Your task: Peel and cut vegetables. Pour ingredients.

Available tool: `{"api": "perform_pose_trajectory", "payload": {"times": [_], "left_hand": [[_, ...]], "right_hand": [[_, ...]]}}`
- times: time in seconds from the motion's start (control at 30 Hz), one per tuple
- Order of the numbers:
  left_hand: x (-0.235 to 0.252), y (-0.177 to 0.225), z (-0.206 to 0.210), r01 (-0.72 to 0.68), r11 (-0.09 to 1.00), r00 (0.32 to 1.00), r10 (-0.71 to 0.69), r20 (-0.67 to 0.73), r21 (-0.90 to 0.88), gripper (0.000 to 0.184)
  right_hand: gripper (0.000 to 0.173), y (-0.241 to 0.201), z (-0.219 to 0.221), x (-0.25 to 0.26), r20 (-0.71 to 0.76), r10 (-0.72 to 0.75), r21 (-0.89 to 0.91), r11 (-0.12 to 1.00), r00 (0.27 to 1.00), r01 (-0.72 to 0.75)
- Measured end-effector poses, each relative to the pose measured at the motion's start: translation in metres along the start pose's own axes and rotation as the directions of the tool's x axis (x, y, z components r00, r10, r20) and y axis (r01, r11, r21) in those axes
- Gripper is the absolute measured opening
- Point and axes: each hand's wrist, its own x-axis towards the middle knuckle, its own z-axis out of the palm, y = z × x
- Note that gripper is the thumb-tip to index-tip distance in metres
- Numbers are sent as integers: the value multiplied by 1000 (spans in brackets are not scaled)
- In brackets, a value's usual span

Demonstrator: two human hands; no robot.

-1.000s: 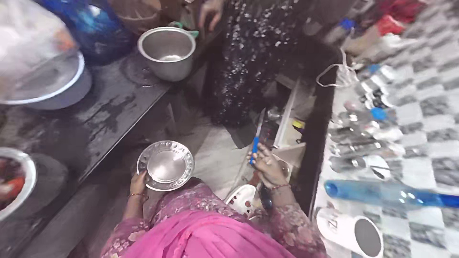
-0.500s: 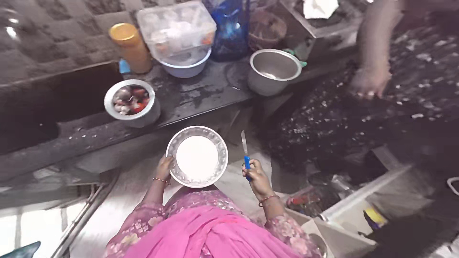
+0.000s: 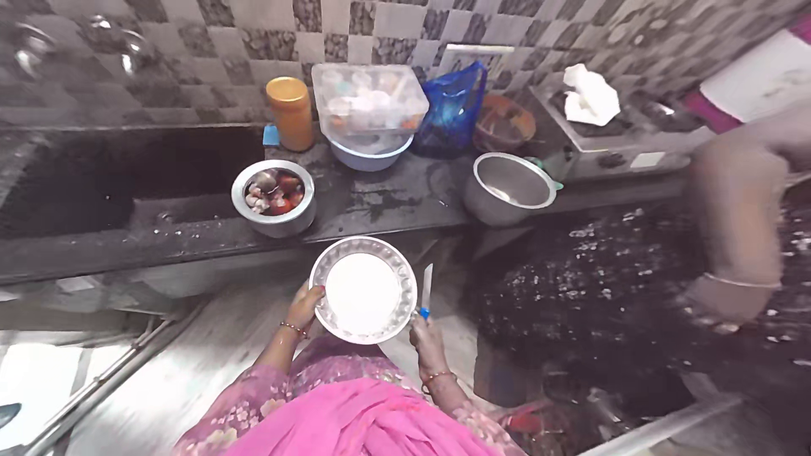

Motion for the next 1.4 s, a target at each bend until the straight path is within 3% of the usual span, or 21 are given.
{"api": "perform_pose_trajectory", "payload": {"times": [0.1,0.17,0.3,0.47,0.63,0.83,1.03,1.17,1.23,1.3,1.4], "left_hand": [[27,7,9,-19,1000,998,19,60,-1,48],[49,18,18,-21,1000,996,20,91,14,51],[103,54,32,-52,964,996,30,86,260,51],[160,62,31,-38,947,999,37,9,320,88],[179,57,33,-18,947,1000,25,-17,320,116],[180,63,34,81,912,997,-70,-40,403,108],[171,64,42,103,902,990,-53,-129,419,107],[162,56,42,67,946,984,-10,-178,318,91],[158,55,41,51,954,984,3,-178,295,84],[152,58,38,38,952,986,14,-166,305,78],[141,64,30,31,936,992,14,-126,350,60]], "right_hand": [[16,-18,13,18,-18,-40,-46,998,999,39],[19,-38,21,38,-52,-92,-114,990,994,85],[15,-79,41,103,-99,-151,-222,967,984,126],[18,-116,61,185,9,-79,-377,923,997,76],[23,-130,75,232,119,2,-495,867,993,57],[26,-142,76,254,214,33,-566,819,976,97],[22,-145,92,281,325,-7,-657,718,946,231],[31,-145,106,287,303,-9,-766,593,953,249],[37,-156,108,274,235,-90,-840,483,968,249],[42,-166,104,252,231,-301,-826,442,925,350],[27,-171,97,205,449,-596,-503,448,666,739]]}}
